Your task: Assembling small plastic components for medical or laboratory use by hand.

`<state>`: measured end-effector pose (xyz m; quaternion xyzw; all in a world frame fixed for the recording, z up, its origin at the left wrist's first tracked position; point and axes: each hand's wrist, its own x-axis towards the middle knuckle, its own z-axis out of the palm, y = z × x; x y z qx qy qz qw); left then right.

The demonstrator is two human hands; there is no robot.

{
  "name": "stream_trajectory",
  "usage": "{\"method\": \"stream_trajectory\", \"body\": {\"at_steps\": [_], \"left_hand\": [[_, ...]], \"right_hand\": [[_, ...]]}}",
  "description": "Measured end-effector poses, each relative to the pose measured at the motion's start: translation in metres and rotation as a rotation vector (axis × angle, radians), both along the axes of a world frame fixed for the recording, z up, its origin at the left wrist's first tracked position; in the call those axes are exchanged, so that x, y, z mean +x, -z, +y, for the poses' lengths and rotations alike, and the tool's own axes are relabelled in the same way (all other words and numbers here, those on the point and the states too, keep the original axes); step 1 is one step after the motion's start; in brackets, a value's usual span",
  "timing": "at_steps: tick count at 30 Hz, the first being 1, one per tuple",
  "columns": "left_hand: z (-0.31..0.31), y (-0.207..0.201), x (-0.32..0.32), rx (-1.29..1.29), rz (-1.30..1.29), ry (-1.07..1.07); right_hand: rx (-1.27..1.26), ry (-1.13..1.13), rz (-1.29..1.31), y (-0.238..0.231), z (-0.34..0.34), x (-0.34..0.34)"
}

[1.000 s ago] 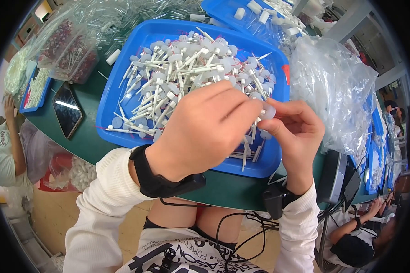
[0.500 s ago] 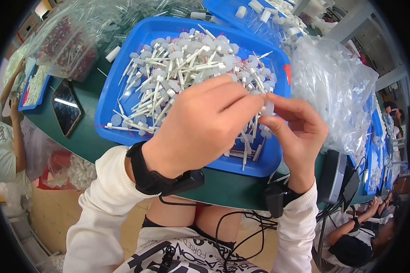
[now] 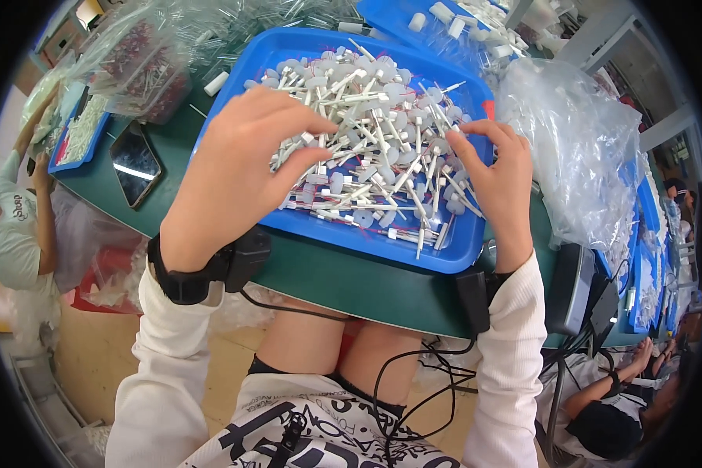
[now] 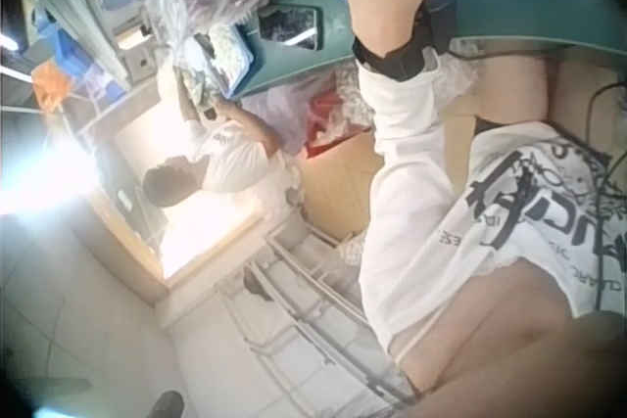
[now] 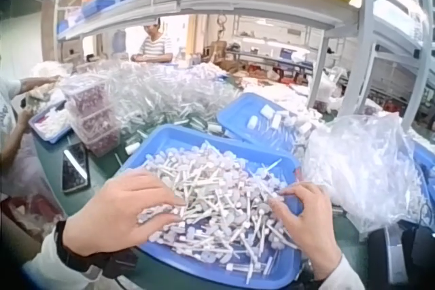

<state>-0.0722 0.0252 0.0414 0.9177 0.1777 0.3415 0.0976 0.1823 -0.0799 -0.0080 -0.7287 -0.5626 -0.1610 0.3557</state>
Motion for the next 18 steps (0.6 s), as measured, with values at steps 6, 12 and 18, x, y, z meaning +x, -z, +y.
{"method": "stream_trajectory", "body": {"at_steps": [6,12,18], "left_hand": [[-0.006,0.006,-0.030,-0.017,0.111,-0.104],[0.003,0.019,-0.041,-0.269,0.274,-0.192],[0.018,0.024,-0.046,-0.453,0.117,-0.233]], "right_hand": [[0.131,-0.017,0.623,0.001,-0.008,0.008],[0.142,-0.073,0.658,0.000,-0.011,0.010],[0.123,-0.096,0.665,-0.001,-0.012,0.013]]}}
